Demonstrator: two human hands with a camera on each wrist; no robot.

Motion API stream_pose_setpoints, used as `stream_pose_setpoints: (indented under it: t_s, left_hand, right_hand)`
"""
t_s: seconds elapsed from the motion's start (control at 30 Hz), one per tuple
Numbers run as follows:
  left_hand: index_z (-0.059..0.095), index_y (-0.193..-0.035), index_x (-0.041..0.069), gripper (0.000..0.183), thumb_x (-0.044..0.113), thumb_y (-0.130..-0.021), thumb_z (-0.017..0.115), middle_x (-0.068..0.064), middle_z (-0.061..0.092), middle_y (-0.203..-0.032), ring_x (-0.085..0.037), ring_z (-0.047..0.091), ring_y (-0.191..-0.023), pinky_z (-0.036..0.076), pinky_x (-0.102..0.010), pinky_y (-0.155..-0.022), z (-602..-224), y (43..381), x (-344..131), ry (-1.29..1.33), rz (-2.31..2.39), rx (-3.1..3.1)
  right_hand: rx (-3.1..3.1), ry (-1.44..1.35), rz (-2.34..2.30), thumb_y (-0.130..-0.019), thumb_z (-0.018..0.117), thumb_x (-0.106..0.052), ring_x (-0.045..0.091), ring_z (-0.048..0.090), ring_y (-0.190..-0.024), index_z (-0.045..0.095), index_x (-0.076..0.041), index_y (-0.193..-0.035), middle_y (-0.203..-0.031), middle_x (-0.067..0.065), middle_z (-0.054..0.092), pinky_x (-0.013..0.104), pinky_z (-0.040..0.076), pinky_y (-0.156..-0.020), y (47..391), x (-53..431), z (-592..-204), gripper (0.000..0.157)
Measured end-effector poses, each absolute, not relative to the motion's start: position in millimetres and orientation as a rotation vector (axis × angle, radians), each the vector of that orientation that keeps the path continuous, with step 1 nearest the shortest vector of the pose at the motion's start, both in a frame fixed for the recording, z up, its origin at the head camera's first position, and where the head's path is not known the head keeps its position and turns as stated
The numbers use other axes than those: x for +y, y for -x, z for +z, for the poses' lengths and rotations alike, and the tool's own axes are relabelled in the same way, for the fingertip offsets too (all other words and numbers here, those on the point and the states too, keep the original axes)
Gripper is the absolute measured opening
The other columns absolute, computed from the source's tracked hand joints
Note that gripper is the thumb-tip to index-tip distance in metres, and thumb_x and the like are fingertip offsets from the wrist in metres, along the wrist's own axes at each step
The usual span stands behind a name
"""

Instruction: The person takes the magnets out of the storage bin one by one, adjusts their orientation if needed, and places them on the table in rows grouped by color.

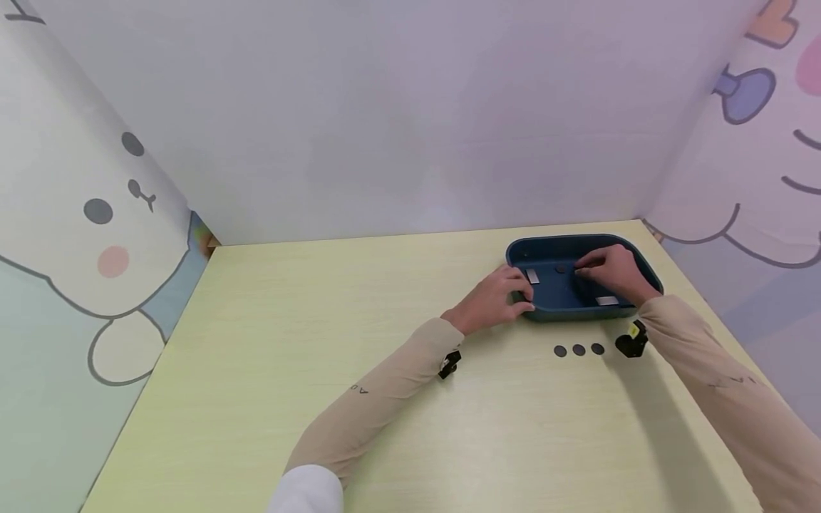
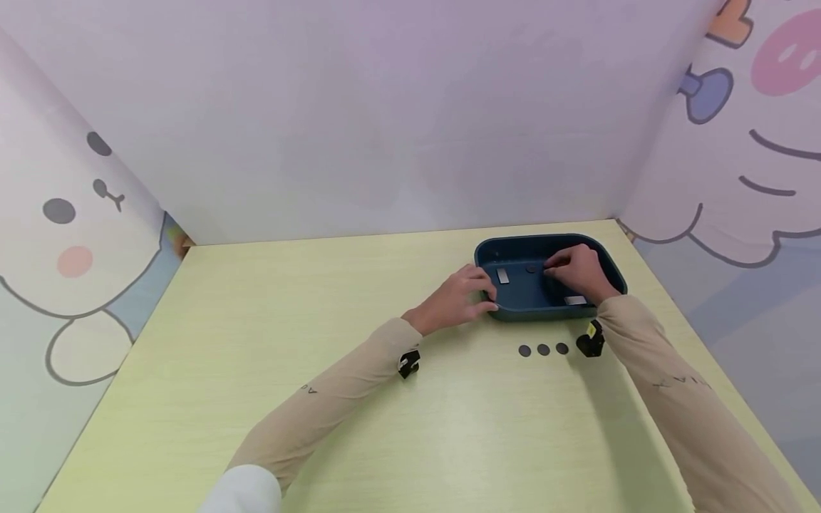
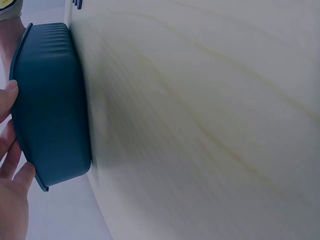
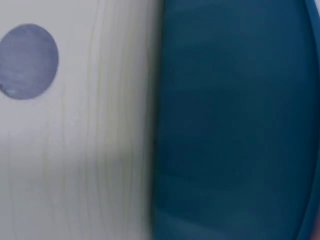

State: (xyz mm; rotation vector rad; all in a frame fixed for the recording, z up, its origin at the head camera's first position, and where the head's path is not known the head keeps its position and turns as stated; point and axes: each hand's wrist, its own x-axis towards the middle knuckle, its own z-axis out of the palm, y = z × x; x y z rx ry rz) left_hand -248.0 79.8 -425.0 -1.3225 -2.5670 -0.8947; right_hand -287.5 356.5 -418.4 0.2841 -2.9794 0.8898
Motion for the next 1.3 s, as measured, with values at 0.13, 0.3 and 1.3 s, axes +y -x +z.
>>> stream_pose_setpoints:
  t_s: [0.13,0.3,1.3]
  left_hand:
    - [0.07,-0.096,0.015,0.015,0.028,-0.088,0.068,0.003,0.059,-0.103,-0.01,0.048,-0.102,0.034,-0.015,-0.095,-425.7,248.7,79.6,1.316,-0.891,-2.571]
    - [0.069,-0.094,0.016,0.013,0.028,-0.089,0.068,0.004,0.059,-0.102,-0.01,0.048,-0.103,0.033,-0.015,-0.096,-425.8,249.4,80.0,1.311,-0.89,-2.579]
    - [0.069,-0.094,0.016,0.014,0.028,-0.088,0.069,0.003,0.058,-0.101,-0.01,0.048,-0.099,0.034,-0.016,-0.093,-432.4,256.4,82.9,1.315,-0.899,-2.549]
  right_hand:
    - [-2.972,-0.294,0.911,-0.088,0.068,-0.012,0.033,0.063,-0.085,0.071,0.004,-0.098,-0.093,0.021,0.068,0.03,0.047,-0.066,285.2,358.1,-417.9,0.019]
    - [-2.971,-0.29,0.944,-0.088,0.067,-0.013,0.029,0.063,-0.082,0.07,0.004,-0.1,-0.095,0.022,0.066,0.026,0.047,-0.064,281.7,361.4,-415.6,0.02]
    - [-2.938,-0.275,1.116,-0.09,0.067,-0.015,0.006,0.061,-0.074,0.07,0.004,-0.102,-0.102,0.021,0.063,0.018,0.048,-0.063,255.9,363.2,-398.3,0.022]
